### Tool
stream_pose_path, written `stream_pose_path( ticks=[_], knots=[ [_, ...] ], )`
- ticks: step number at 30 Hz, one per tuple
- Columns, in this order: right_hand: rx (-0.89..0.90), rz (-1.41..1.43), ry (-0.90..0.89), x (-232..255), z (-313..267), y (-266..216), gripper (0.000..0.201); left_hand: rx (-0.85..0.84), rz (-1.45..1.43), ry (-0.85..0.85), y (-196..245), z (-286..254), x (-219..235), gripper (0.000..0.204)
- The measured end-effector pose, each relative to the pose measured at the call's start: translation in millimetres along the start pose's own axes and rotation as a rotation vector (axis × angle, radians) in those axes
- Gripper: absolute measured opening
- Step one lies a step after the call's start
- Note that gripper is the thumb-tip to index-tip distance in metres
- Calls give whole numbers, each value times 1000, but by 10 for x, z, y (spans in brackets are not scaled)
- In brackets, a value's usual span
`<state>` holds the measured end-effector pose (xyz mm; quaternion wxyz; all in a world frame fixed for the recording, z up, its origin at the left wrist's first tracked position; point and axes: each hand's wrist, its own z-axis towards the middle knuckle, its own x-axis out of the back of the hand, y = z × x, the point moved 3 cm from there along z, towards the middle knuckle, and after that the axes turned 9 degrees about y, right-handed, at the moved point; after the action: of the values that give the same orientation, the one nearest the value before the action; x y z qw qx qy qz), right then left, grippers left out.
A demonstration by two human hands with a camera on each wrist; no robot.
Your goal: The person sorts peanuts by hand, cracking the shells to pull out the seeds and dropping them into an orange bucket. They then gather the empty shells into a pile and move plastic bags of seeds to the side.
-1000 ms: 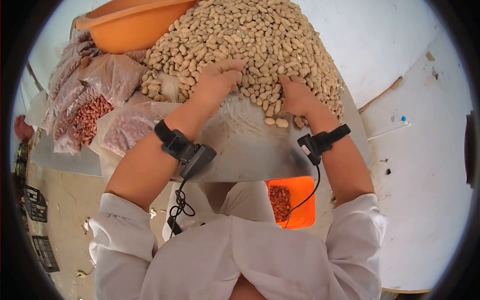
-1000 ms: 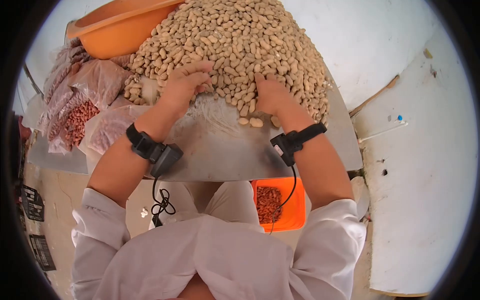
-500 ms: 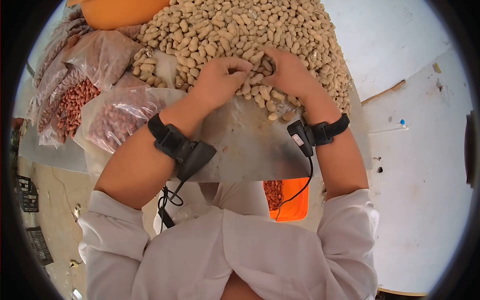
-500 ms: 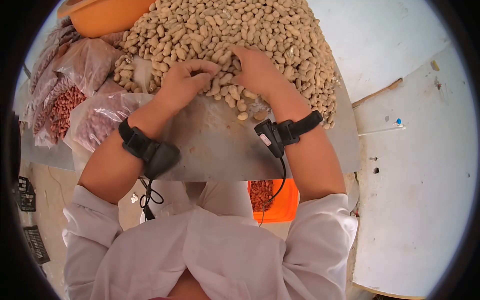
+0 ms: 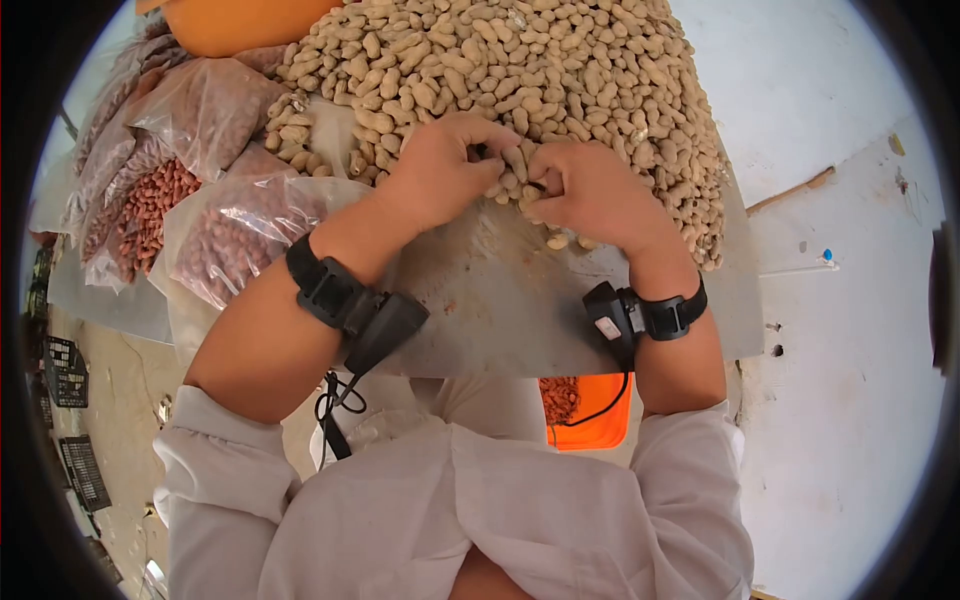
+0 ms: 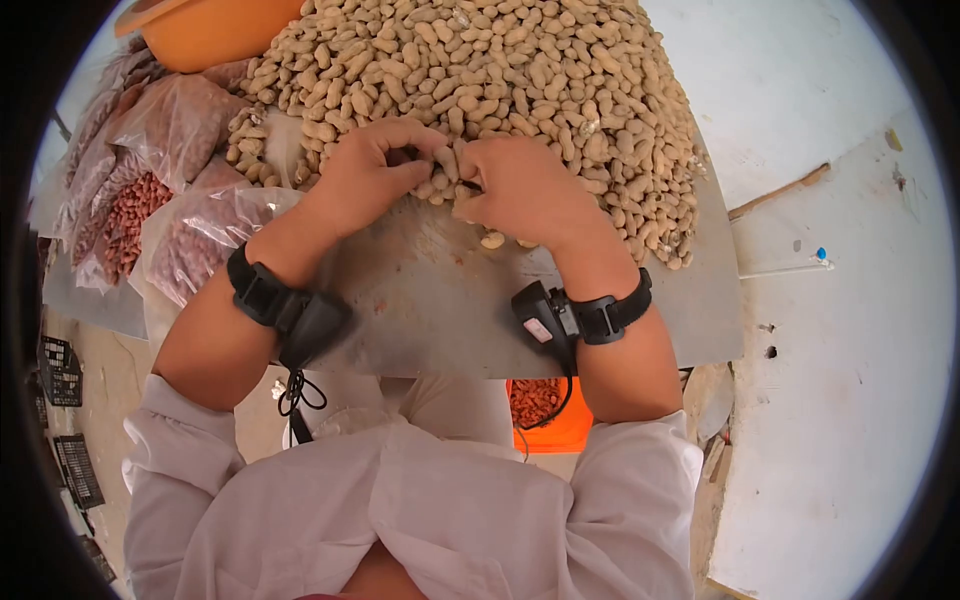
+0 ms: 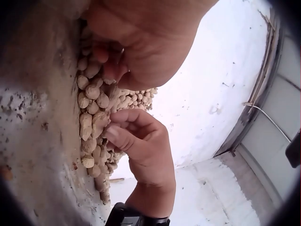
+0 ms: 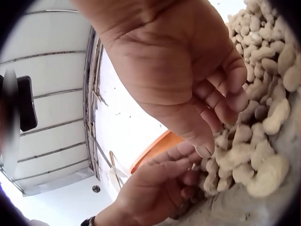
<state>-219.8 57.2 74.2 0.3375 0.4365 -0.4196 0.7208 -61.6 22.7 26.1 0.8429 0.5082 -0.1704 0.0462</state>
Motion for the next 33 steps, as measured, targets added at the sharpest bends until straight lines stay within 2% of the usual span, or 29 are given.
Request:
stream_pose_path(
  ticks=[3,6,9,12,15,18,21,24,27,30,33],
  knots=[
    [68,-8,12,-68,36,61,21,-161,116,-35,31,-1,-35,28],
    [47,78,-16,-57,11,112,20,-227,221,-27,86,-32,-52,26],
    [6,130,46,69,-72,222,17,-228,217,-15,88,-42,-44,23],
    [-94,134,-34,267,-175,321,9,-143,323,-3,97,-52,8,17],
    [-273,185,-244,346,-220,355,7,-180,390,30,112,-56,26,17],
    [-257,237,-260,262,-234,399,8,-164,307,49,199,-76,43,17],
    [-315,291,-312,225,-196,342,11,-7,186,-213,181,-121,-19,18],
    [-78,591,-171,135,-156,401,13,-285,16,-422,324,-212,-89,16],
    [-96,797,-15,90,-147,401,12,-301,-5,-535,360,-272,-140,16],
    [-94,727,-10,109,-130,474,13,-359,22,-496,353,-267,-141,18],
    [-146,602,-70,186,-134,451,13,-475,72,-262,287,-208,-115,19]
  ],
)
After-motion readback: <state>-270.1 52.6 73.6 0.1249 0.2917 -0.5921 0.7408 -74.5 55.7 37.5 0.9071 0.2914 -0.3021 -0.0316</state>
